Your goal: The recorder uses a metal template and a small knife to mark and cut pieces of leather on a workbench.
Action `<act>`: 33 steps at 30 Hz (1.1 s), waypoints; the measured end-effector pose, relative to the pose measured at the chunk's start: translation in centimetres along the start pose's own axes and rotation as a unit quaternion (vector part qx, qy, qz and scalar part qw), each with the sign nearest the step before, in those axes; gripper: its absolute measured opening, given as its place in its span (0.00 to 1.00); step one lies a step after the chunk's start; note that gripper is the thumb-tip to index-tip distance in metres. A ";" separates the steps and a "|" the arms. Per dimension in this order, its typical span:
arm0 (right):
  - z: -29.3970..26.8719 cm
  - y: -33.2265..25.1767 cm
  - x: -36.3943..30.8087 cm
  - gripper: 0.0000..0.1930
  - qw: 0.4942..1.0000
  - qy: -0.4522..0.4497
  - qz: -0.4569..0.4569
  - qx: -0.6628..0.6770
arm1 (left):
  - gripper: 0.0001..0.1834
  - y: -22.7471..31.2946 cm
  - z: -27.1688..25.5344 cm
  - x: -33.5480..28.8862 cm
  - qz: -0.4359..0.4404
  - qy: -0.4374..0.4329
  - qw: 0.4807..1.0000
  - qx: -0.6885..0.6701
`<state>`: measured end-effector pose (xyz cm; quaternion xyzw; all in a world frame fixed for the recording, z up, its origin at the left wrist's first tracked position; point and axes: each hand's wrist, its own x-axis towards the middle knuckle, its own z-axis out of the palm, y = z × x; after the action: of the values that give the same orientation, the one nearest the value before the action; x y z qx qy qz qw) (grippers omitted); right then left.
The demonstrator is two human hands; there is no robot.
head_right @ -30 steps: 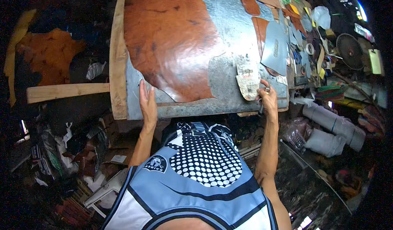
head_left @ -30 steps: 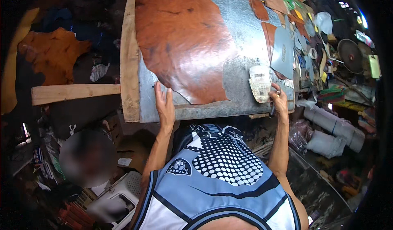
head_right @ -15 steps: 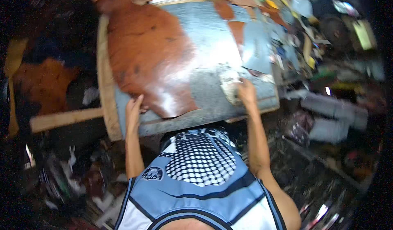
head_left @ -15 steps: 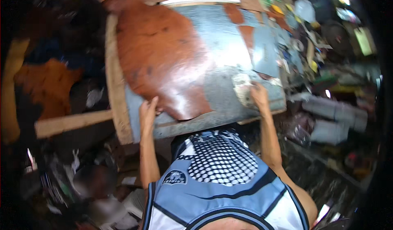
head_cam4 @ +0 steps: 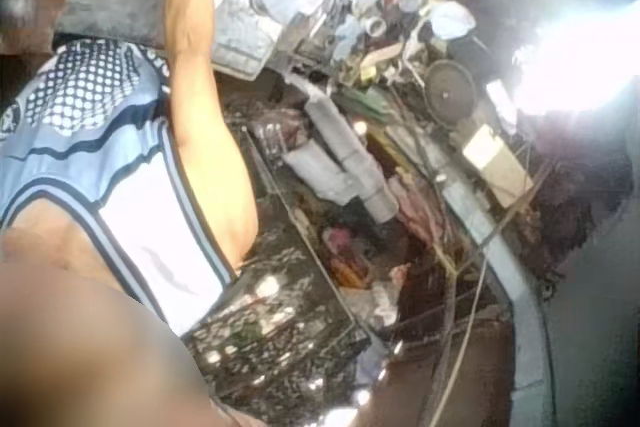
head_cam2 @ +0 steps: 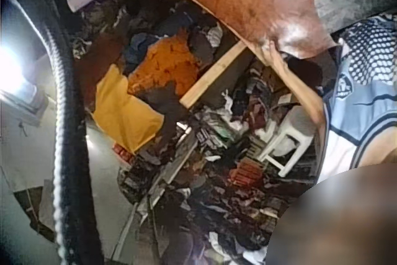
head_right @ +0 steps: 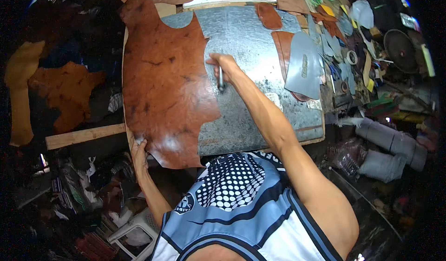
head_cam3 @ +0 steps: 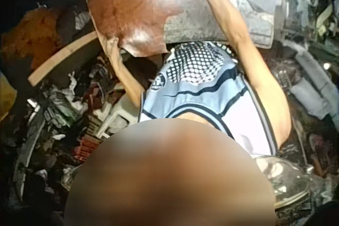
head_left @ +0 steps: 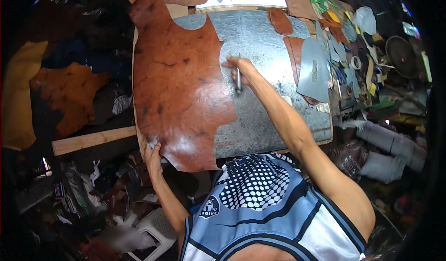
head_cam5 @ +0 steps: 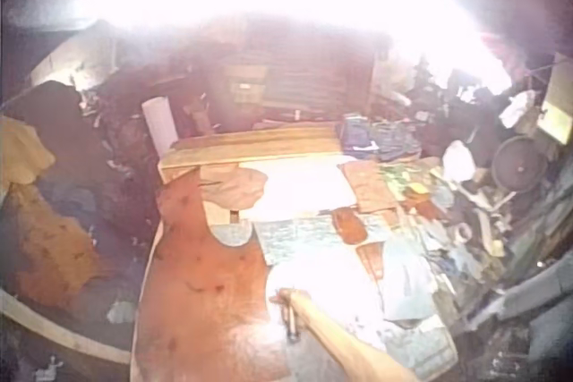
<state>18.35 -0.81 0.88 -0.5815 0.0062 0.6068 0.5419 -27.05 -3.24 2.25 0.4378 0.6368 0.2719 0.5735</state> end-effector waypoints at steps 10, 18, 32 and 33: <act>6.2 -6.9 11.2 0.14 0.959 0.066 -0.071 -0.265 | 0.23 3.6 0.9 -0.6 -0.061 0.051 0.995 0.055; 8.4 -6.7 7.3 0.18 0.857 0.013 -0.141 -0.495 | 0.27 2.7 -1.7 -1.9 -0.107 0.058 0.992 -0.040; 5.3 -7.2 10.3 0.17 0.693 0.095 -0.319 -0.639 | 0.24 -0.2 -3.0 7.7 0.031 0.044 0.989 -0.140; 5.0 -8.1 10.5 0.15 0.744 0.064 -0.252 -0.616 | 0.23 0.8 -2.5 7.6 0.013 0.029 0.987 -0.156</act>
<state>23.04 12.53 0.07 -0.8064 -0.4812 0.2818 0.1970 -28.93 4.12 -0.35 0.3429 0.5976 0.3877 0.6124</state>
